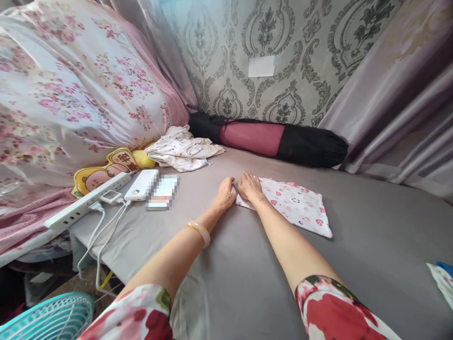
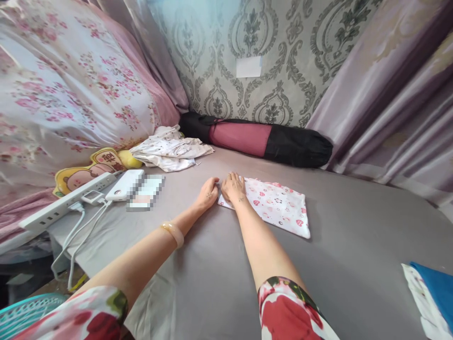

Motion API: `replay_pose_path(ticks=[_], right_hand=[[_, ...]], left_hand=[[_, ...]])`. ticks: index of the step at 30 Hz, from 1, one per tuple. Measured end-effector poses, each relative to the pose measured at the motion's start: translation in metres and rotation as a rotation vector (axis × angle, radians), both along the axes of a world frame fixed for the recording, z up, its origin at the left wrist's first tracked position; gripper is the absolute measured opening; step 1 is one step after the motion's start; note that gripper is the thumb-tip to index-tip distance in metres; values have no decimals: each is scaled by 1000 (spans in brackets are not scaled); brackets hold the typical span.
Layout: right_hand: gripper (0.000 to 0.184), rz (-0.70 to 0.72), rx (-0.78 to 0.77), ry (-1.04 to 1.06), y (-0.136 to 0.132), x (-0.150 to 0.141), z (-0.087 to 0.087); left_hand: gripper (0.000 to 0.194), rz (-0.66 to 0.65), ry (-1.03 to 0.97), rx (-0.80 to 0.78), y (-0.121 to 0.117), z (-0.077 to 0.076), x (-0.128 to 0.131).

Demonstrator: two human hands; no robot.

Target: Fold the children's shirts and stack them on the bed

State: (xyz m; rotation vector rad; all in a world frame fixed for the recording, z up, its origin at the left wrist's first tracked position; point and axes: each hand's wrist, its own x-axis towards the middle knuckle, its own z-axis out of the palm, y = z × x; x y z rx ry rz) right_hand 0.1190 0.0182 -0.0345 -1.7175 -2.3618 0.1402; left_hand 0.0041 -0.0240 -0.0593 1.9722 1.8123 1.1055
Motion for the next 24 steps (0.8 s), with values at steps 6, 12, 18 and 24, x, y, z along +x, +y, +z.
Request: replay_pose_path(ticks=[6,12,18,24], right_hand=[[49,14,48,49,-1,4,0],[51,47,54,57,-26,13,4],[57,49,-16,17,-51,13,-4],[57,53,-46,50,-48,12,-1]], left_hand=[[39,-10,-15,-11,-1,3,0],[38,-22,-7,1,-2,4,0],[33,-26,21,-39,-5,8,2],[36,-72,113,-28,-10,10,4]])
